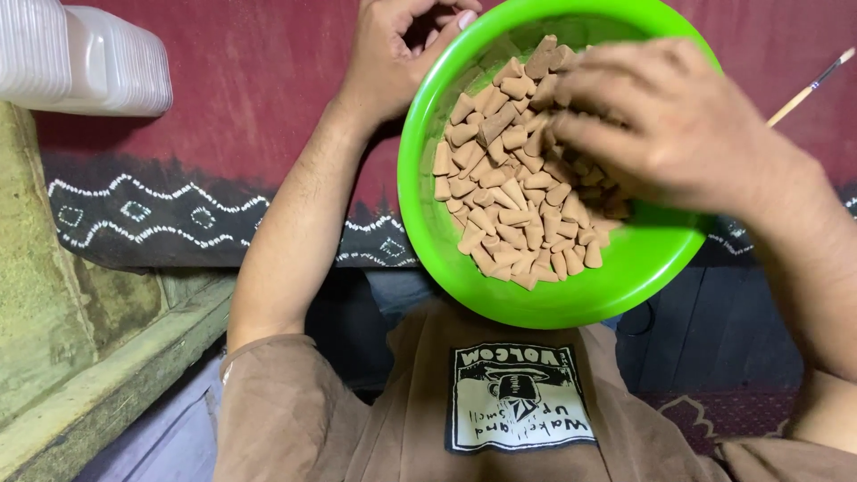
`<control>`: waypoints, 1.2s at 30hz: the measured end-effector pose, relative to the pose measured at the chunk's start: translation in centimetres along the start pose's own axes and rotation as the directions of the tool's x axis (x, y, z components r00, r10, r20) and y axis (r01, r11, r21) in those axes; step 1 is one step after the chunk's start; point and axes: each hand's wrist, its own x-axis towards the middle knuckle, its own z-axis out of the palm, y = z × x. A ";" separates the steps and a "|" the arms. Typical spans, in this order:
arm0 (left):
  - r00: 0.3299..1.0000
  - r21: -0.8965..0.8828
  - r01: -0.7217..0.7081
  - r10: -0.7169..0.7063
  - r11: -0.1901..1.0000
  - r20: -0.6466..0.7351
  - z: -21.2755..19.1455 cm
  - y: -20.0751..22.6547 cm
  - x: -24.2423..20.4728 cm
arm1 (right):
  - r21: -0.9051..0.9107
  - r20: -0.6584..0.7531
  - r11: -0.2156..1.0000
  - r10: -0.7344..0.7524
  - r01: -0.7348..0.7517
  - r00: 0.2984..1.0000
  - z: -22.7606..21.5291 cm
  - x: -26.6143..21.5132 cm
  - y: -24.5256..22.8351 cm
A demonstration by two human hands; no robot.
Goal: Arranging incense cones from a bowl into neat rows on a table.
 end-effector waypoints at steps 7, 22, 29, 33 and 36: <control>1.000 -0.048 0.009 -0.008 0.999 0.018 0.1 0.5 0.3 | 0.277 0.245 0.921 -0.345 0.276 0.906 0.6 2.9 -4.2; 0.999 -0.022 0.029 -0.029 0.999 0.029 -0.1 0.5 0.2 | 0.384 0.093 0.855 -0.411 0.348 0.907 1.8 3.1 -3.9; 0.999 -0.014 0.033 -0.032 0.999 0.022 -0.2 0.6 0.3 | 0.638 0.081 0.765 -0.181 0.089 0.980 1.2 3.3 -1.5; 0.998 -0.014 0.061 -0.061 0.998 0.019 -0.2 0.9 0.4 | 0.818 -0.104 0.571 0.031 0.067 0.994 -2.1 4.2 0.3; 0.998 0.012 0.063 -0.063 0.998 0.031 -0.1 0.2 0.3 | 0.844 -0.019 0.522 0.257 -0.122 0.966 -3.5 3.7 1.4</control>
